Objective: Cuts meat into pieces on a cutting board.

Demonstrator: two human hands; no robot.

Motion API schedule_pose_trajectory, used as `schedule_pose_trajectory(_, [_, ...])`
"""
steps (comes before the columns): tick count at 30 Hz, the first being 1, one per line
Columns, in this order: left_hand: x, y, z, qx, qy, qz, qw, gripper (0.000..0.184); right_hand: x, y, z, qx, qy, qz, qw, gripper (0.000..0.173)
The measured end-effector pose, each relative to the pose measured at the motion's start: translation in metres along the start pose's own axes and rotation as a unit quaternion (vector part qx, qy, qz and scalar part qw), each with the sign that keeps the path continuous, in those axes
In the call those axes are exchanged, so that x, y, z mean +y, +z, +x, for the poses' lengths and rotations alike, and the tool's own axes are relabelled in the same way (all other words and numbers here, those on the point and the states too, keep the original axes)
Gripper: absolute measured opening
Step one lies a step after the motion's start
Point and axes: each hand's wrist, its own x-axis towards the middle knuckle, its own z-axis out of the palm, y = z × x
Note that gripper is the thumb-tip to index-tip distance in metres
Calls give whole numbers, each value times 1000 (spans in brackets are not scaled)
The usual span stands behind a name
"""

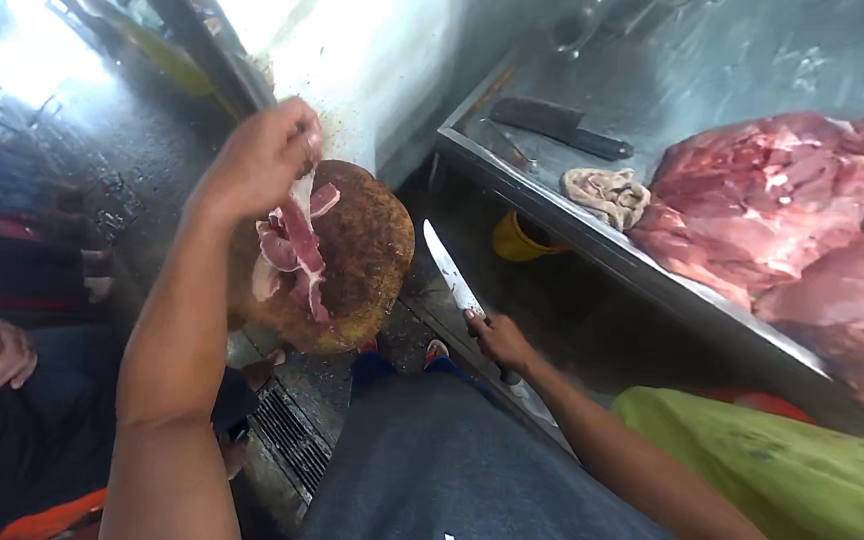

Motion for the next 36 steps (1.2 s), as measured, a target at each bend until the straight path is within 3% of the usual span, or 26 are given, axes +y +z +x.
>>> schedule_pose_trajectory(5, [27,-31,-13,64,21,3,998,19,-2,-11,4,-2,8,-9,1000,62])
schedule_pose_trajectory(9, [14,-15,4,82,54,-69,993,16,3,2,1,18,17,-1,1000,65])
schedule_pose_trajectory(12, [-40,51,35,125,0,-152,980,23,4,22,-4,27,42,11,999,66])
schedule_pose_trajectory(16, [-153,170,2,154,-241,-87,954,46,5,48,-16,27,70,7,997,65])
schedule_pose_trajectory(19, [-207,177,-45,181,-348,-18,920,49,10,68,-34,40,95,54,993,61])
schedule_pose_trajectory(21, [-237,164,-57,120,-395,12,911,53,11,85,-38,35,120,83,989,60])
schedule_pose_trajectory(23, [-251,164,-56,62,-381,28,922,44,8,98,-41,25,131,75,988,60])
schedule_pose_trajectory(30, [-214,170,-51,105,-305,36,946,32,-11,111,-49,8,80,82,993,61])
schedule_pose_trajectory(36, [-123,124,-68,146,-276,-37,949,33,6,81,-50,-14,55,65,996,64])
